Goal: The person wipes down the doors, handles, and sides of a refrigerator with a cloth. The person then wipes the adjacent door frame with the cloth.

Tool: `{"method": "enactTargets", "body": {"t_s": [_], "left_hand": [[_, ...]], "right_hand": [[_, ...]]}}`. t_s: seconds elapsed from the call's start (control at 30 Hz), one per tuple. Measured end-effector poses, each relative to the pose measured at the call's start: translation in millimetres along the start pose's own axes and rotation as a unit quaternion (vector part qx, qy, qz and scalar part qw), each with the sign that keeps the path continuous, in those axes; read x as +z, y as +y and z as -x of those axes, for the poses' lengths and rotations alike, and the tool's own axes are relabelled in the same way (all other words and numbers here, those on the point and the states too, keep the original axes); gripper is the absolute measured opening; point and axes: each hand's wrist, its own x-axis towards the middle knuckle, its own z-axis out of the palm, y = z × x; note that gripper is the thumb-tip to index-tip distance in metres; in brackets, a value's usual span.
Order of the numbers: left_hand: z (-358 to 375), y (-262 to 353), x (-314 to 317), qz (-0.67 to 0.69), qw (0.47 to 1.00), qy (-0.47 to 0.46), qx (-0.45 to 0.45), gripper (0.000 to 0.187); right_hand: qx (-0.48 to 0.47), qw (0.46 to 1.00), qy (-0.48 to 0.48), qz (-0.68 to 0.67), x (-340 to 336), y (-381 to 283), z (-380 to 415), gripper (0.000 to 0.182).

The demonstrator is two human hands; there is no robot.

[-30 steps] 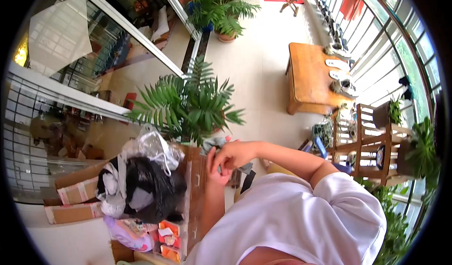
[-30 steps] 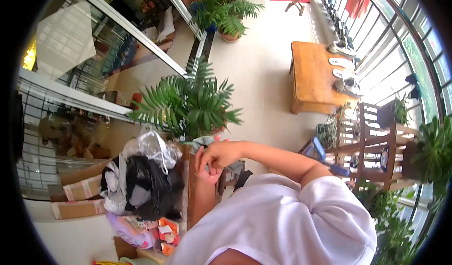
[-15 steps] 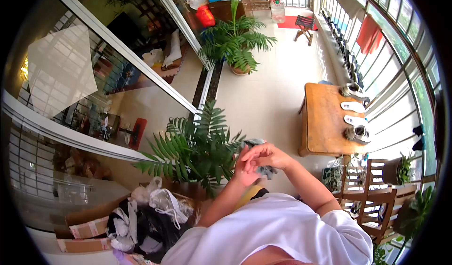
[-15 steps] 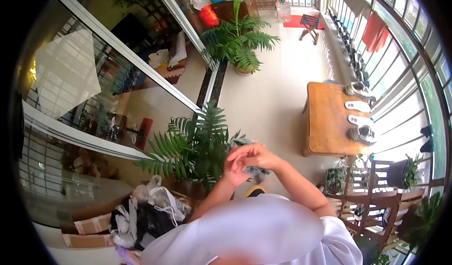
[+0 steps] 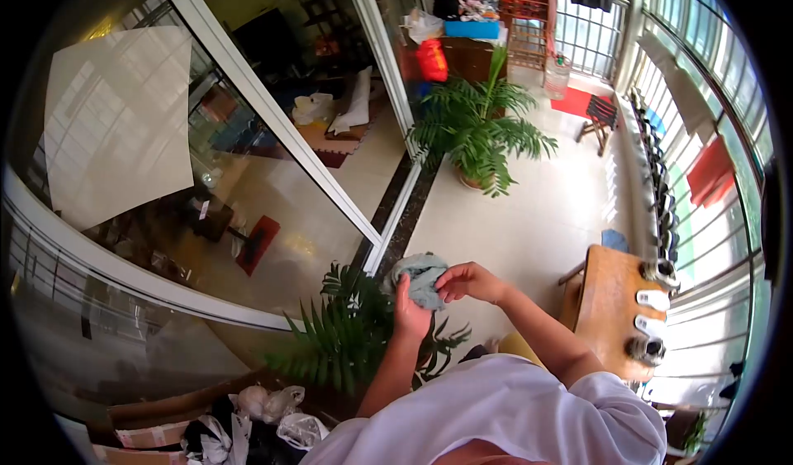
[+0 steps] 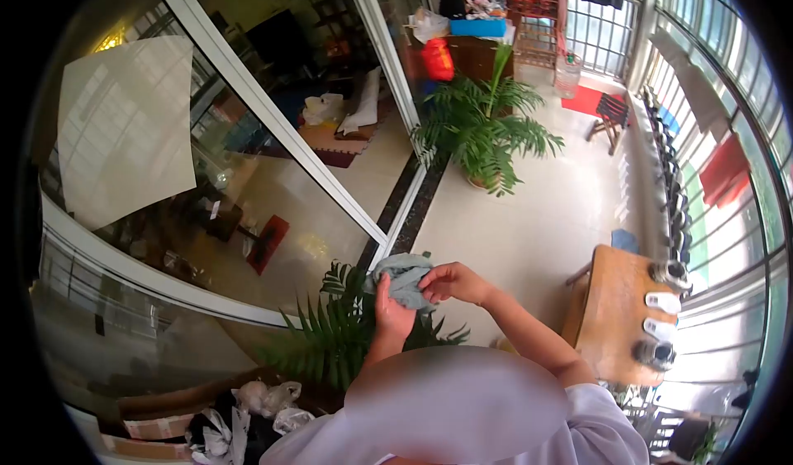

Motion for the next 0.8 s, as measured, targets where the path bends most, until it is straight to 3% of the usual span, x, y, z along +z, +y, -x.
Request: {"method": "enactTargets", "body": {"t_s": [0.03, 0.07, 0.13, 0.17, 0.2, 0.27, 0.33, 0.43, 0.5, 0.6, 0.63, 0.67, 0.73, 0.77, 0.8], "left_hand": [[-12, 4, 3, -0.054, 0.996, 0.059, 0.049, 0.050], [-29, 13, 7, -0.056, 0.995, 0.060, 0.059, 0.050], [-59, 14, 11, -0.272, 0.946, -0.006, 0.177, 0.048], [-78, 18, 9, -0.365, 0.907, -0.057, 0.200, 0.050], [-101, 19, 7, -0.413, 0.879, -0.077, 0.225, 0.055], [-135, 8, 19, -0.618, 0.696, -0.067, 0.359, 0.064], [-177, 4, 36, -0.695, 0.622, -0.021, 0.360, 0.080], [-231, 10, 51, -0.699, 0.641, -0.034, 0.314, 0.088], [-257, 28, 72, -0.728, 0.624, -0.031, 0.281, 0.092], [-286, 58, 86, -0.716, 0.626, -0.032, 0.308, 0.091], [-291, 68, 96, -0.708, 0.625, 0.001, 0.329, 0.075], [-299, 74, 91, -0.706, 0.626, 0.012, 0.330, 0.075], [-314, 82, 70, -0.556, 0.804, 0.024, 0.208, 0.050], [-329, 76, 54, -0.458, 0.868, 0.033, 0.190, 0.026], [-339, 82, 42, -0.326, 0.937, 0.029, 0.121, 0.024]], "right_hand": [[-0.001, 0.999, -0.016, 0.051, -13, 3, -14, 0.023], [-0.006, 0.998, -0.025, 0.054, -23, 3, -32, 0.023], [0.014, 0.999, 0.036, 0.008, -38, -7, -55, 0.031], [0.025, 0.995, 0.025, -0.088, -47, -13, -69, 0.036], [0.024, 0.996, 0.014, -0.085, -60, -17, -87, 0.036], [-0.021, 0.958, -0.032, -0.286, -86, 0, -117, 0.039], [-0.004, 0.945, -0.012, -0.328, -114, -16, -134, 0.042], [0.007, 0.944, -0.029, -0.330, -172, -18, -173, 0.042], [0.027, 0.903, -0.060, -0.425, -204, -39, -201, 0.038], [0.031, 0.901, -0.079, -0.425, -231, -71, -236, 0.042], [0.025, 0.904, -0.082, -0.419, -235, -78, -249, 0.042], [0.037, 0.894, -0.109, -0.433, -239, -84, -260, 0.042], [-0.009, 0.912, -0.149, -0.383, -235, -93, -292, 0.042], [0.031, 0.886, -0.137, -0.441, -235, -103, -301, 0.041], [0.063, 0.860, -0.175, -0.475, -234, -107, -318, 0.042]]}}
